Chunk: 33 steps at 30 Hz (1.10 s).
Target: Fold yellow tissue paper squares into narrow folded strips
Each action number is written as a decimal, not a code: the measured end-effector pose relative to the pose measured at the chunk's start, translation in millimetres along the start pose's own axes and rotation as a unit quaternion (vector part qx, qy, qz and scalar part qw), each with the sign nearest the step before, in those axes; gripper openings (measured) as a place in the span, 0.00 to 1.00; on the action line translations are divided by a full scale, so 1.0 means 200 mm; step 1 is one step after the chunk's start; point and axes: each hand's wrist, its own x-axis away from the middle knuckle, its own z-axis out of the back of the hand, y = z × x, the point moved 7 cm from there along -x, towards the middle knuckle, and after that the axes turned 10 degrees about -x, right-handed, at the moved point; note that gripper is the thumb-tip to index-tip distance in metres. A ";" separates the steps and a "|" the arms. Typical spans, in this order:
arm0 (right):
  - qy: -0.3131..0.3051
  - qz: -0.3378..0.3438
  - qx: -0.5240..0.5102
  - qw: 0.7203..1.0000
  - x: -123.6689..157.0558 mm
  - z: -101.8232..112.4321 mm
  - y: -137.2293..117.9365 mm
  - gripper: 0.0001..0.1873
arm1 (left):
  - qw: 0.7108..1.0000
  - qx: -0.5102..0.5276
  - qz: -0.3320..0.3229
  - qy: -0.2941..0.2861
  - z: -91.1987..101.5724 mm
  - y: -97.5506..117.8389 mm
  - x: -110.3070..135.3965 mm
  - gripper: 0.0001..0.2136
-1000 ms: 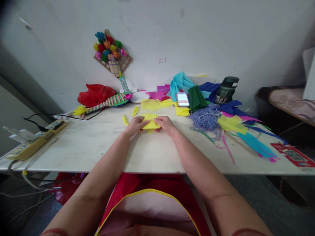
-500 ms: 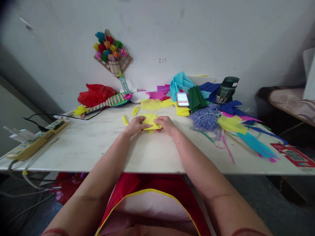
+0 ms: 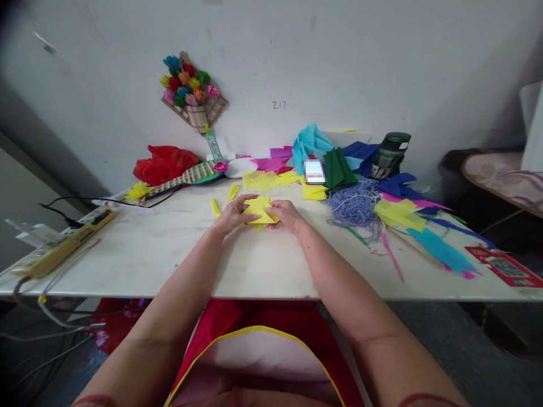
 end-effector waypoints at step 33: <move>0.020 0.048 0.039 0.998 -0.01 0.00 -0.02 0.13 | 0.991 0.108 0.067 -0.044 -0.02 -0.07 0.00 0.16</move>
